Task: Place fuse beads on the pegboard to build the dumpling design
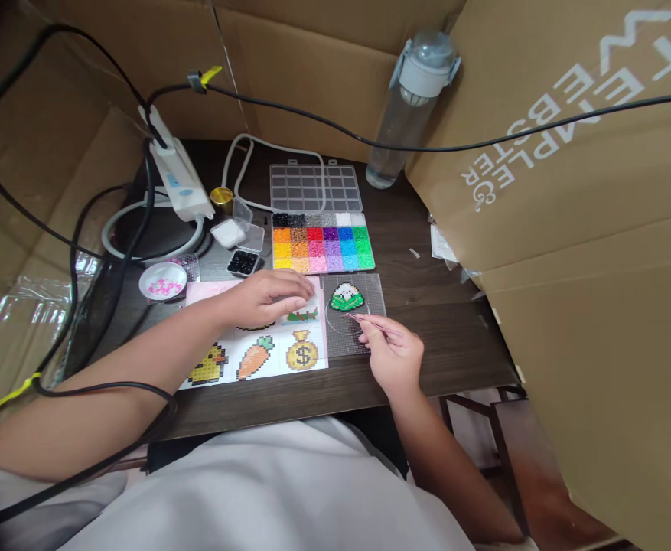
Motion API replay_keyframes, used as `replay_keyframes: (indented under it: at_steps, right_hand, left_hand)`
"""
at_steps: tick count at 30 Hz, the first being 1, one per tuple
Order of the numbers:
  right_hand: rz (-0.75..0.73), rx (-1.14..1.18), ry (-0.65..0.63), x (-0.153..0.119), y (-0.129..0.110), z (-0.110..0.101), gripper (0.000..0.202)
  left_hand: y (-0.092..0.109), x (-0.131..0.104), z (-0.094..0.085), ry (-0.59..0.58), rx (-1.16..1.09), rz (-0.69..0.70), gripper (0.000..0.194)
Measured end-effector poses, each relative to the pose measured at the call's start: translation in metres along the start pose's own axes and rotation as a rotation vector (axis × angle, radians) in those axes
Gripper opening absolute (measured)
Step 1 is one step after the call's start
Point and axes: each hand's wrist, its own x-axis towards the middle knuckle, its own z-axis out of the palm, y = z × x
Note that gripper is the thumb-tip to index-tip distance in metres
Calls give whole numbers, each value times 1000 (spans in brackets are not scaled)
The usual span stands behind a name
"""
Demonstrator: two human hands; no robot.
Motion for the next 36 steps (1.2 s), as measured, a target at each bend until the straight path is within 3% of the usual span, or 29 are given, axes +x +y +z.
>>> replay_keyframes:
  at_steps: [18, 27, 36]
  right_hand:
    - [-18, 1, 23, 0, -1, -2, 14]
    - [-51, 294, 186, 8, 1, -5, 8]
    - [-50, 234, 201, 8, 2, -6, 9]
  left_hand:
    - [1, 0, 1, 16, 12, 22, 24]
    - [1, -6, 3, 19, 2, -7, 16]
    - [2, -7, -1, -101, 45, -1, 30]
